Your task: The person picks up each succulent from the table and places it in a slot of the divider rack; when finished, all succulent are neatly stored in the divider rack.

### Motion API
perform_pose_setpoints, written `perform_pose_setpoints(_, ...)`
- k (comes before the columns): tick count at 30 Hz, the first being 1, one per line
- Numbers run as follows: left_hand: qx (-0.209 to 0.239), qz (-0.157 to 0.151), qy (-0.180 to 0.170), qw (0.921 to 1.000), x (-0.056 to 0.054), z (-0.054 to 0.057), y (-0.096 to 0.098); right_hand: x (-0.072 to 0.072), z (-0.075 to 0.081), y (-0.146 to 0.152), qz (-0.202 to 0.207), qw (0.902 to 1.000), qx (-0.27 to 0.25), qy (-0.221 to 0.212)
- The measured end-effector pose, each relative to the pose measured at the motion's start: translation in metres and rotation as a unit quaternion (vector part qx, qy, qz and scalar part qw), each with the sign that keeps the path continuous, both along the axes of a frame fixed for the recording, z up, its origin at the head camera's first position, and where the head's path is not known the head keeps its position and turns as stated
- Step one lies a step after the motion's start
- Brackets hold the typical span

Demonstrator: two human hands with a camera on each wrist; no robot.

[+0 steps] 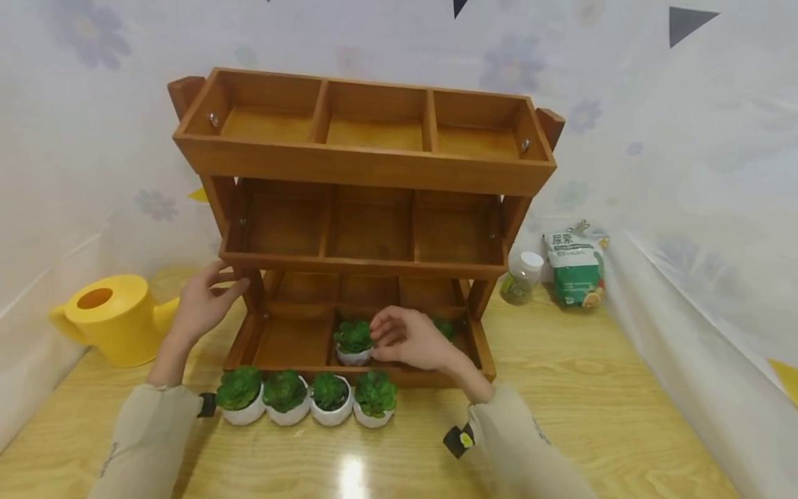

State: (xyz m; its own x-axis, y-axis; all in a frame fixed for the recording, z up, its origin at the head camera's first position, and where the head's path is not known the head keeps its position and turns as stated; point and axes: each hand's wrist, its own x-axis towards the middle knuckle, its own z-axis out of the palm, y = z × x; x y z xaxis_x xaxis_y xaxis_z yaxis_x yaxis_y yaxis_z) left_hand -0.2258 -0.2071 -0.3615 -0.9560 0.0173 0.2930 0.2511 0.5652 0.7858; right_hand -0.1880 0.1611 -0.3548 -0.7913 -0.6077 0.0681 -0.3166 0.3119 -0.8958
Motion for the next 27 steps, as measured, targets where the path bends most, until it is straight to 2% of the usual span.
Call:
perform_pose_setpoints(7,0.000,0.001,0.005,1.0000,0.000,0.000,0.001,0.028,-0.015,0.014,-0.025,0.9994,-0.017,0.019)
perform_pose_setpoints(11,-0.001,0.002,0.001,1.0000,0.000,0.000,0.001,0.040,-0.028,0.022,-0.037,0.9990,-0.020,0.013)
perform_pose_setpoints(20,0.003,0.000,-0.003,1.0000,0.000,0.000,0.001,0.055,-0.044,0.033,-0.050,0.9985,-0.020,-0.014)
perform_pose_setpoints(27,0.003,-0.001,-0.007,1.0000,0.000,0.000,0.000,0.062,-0.058,0.031,-0.063,0.9978,0.020,0.001)
